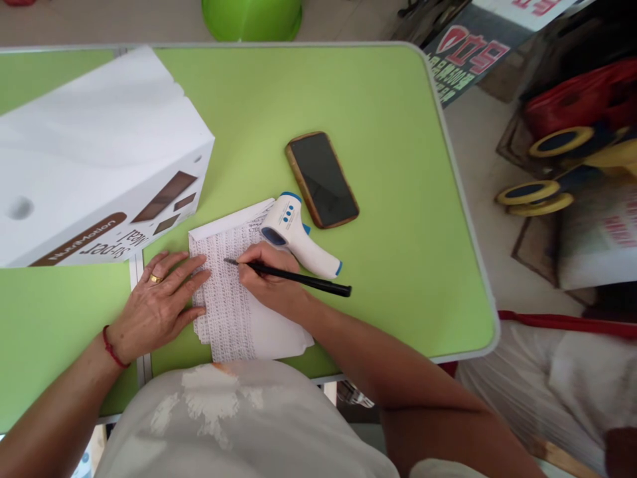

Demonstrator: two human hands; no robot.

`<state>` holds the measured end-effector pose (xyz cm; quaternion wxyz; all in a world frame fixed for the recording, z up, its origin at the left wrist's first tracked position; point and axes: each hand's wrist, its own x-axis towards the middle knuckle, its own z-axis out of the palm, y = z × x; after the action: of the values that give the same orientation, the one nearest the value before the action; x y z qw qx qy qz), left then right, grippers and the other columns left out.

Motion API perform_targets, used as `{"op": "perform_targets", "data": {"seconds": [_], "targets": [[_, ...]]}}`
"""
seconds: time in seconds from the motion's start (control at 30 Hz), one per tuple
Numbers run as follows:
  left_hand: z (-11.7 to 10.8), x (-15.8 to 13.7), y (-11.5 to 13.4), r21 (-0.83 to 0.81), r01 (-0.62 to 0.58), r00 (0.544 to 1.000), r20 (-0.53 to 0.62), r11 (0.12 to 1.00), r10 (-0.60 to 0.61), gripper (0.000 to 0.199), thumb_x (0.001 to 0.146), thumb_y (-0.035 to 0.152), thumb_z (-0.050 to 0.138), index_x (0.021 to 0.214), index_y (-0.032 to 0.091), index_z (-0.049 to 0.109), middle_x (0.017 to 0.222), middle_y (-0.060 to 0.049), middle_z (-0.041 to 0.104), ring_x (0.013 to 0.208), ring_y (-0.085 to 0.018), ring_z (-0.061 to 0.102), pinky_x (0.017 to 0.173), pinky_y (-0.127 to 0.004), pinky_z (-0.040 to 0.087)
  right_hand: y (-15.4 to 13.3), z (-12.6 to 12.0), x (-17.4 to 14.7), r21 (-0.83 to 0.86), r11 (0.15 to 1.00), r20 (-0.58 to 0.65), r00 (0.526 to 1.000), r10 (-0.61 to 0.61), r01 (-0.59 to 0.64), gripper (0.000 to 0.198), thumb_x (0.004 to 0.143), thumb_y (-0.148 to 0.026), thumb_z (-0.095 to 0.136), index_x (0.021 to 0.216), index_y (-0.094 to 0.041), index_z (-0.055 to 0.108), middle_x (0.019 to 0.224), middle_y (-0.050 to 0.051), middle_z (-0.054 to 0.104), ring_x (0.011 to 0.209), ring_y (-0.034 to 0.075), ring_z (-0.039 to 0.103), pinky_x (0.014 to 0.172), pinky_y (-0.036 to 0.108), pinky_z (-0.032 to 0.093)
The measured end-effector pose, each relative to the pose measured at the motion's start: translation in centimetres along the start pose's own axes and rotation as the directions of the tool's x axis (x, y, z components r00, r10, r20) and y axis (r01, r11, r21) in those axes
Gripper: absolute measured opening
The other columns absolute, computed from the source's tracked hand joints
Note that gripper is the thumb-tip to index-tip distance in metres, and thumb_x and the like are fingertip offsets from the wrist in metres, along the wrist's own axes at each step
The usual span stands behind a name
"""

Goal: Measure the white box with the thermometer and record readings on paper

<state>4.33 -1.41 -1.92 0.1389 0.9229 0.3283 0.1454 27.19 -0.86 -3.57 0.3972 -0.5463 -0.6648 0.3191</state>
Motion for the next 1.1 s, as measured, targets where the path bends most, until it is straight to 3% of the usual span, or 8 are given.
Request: {"op": "perform_targets", "data": {"seconds": [0.33, 0.7, 0.8, 0.83, 0.9, 0.97, 1.0, 1.1], "targets": [[0.3, -0.1, -0.2, -0.027, 0.009, 1.0, -0.002, 1.0, -0.009, 0.044, 0.095, 0.036, 0.056, 0.133, 0.014, 0.051, 0.141, -0.014, 0.052, 0.13, -0.034, 0.043, 0.11, -0.057, 0.035, -0.2, -0.3, 0.0, -0.001, 0.999, 0.035, 0.998, 0.042, -0.042, 0.006, 0.071, -0.016, 0.053, 0.07, -0.022, 0.053, 0.053, -0.007, 0.053, 0.046, 0.007, 0.045, 0.047, 0.021, 0.037], [0.1, -0.3, -0.3, -0.048, 0.007, 0.999, -0.042, 0.999, -0.009, 0.045, 0.092, 0.03, 0.059, 0.133, 0.012, 0.05, 0.138, -0.016, 0.053, 0.129, -0.034, 0.042, 0.107, -0.055, 0.04, 0.1, 0.4, 0.1, -0.005, 1.0, 0.023, 1.0, -0.004, 0.004, 0.007, 0.071, -0.015, 0.052, 0.068, -0.021, 0.054, 0.051, -0.007, 0.05, 0.043, 0.007, 0.043, 0.045, 0.02, 0.034], [-0.1, -0.2, -0.2, -0.034, 0.004, 0.998, -0.062, 0.999, -0.006, 0.042, 0.092, 0.028, 0.06, 0.131, 0.013, 0.052, 0.137, -0.016, 0.054, 0.128, -0.034, 0.043, 0.105, -0.054, 0.042, 0.3, 0.2, 0.2, -0.01, 0.987, 0.031, 0.987, -0.159, 0.159, 0.009, 0.076, -0.014, 0.052, 0.074, -0.021, 0.057, 0.056, -0.005, 0.056, 0.046, 0.007, 0.047, 0.047, 0.02, 0.038], [-0.3, -0.2, -0.1, -0.037, -0.005, 0.997, -0.083, 0.999, 0.002, 0.04, 0.092, 0.027, 0.059, 0.129, 0.013, 0.053, 0.134, -0.016, 0.055, 0.127, -0.033, 0.044, 0.104, -0.053, 0.043, 0.4, 0.0, 0.2, -0.021, 0.965, 0.027, 0.965, -0.26, 0.261, 0.01, 0.079, -0.014, 0.051, 0.078, -0.021, 0.058, 0.061, -0.004, 0.059, 0.049, 0.008, 0.05, 0.05, 0.02, 0.042], [-0.9, -0.3, 0.2, -0.044, -0.029, 0.984, -0.177, 0.999, 0.021, 0.036, 0.092, 0.022, 0.057, 0.128, 0.015, 0.053, 0.126, -0.015, 0.059, 0.122, -0.03, 0.049, 0.1, -0.049, 0.047, 0.4, -0.5, 0.4, -0.113, 0.865, 0.06, 0.873, -0.485, 0.488, 0.013, 0.085, -0.013, 0.049, 0.088, -0.02, 0.06, 0.071, 0.001, 0.064, 0.062, 0.011, 0.058, 0.059, 0.023, 0.048], [-1.6, -0.5, 0.4, 0.015, -0.04, 0.922, -0.386, 0.999, 0.043, 0.036, 0.088, 0.015, 0.06, 0.124, 0.019, 0.054, 0.117, -0.011, 0.06, 0.116, -0.027, 0.053, 0.097, -0.044, 0.049, 0.4, -1.1, 0.5, -0.261, 0.72, 0.172, 0.765, -0.621, 0.643, 0.018, 0.09, -0.012, 0.046, 0.098, -0.018, 0.061, 0.082, 0.006, 0.066, 0.074, 0.015, 0.061, 0.067, 0.027, 0.051], [-1.9, -0.7, 0.4, 0.083, -0.027, 0.855, -0.515, 0.996, 0.066, 0.04, 0.084, 0.013, 0.064, 0.122, 0.021, 0.055, 0.115, -0.009, 0.059, 0.115, -0.025, 0.053, 0.098, -0.042, 0.049, 0.3, -1.3, 0.6, -0.322, 0.651, 0.244, 0.724, -0.645, 0.688, 0.02, 0.092, -0.011, 0.045, 0.103, -0.016, 0.061, 0.086, 0.008, 0.066, 0.078, 0.016, 0.06, 0.07, 0.029, 0.051], [-2.6, -1.3, -0.3, 0.25, 0.096, 0.562, -0.813, 0.964, 0.155, 0.061, 0.073, 0.016, 0.077, 0.128, 0.029, 0.054, 0.132, -0.006, 0.048, 0.124, -0.025, 0.048, 0.109, -0.043, 0.04, 0.3, -1.5, 0.8, -0.417, 0.503, 0.41, 0.65, -0.64, 0.758, 0.026, 0.095, -0.008, 0.04, 0.111, -0.011, 0.06, 0.093, 0.012, 0.066, 0.084, 0.019, 0.058, 0.072, 0.033, 0.05]]}}
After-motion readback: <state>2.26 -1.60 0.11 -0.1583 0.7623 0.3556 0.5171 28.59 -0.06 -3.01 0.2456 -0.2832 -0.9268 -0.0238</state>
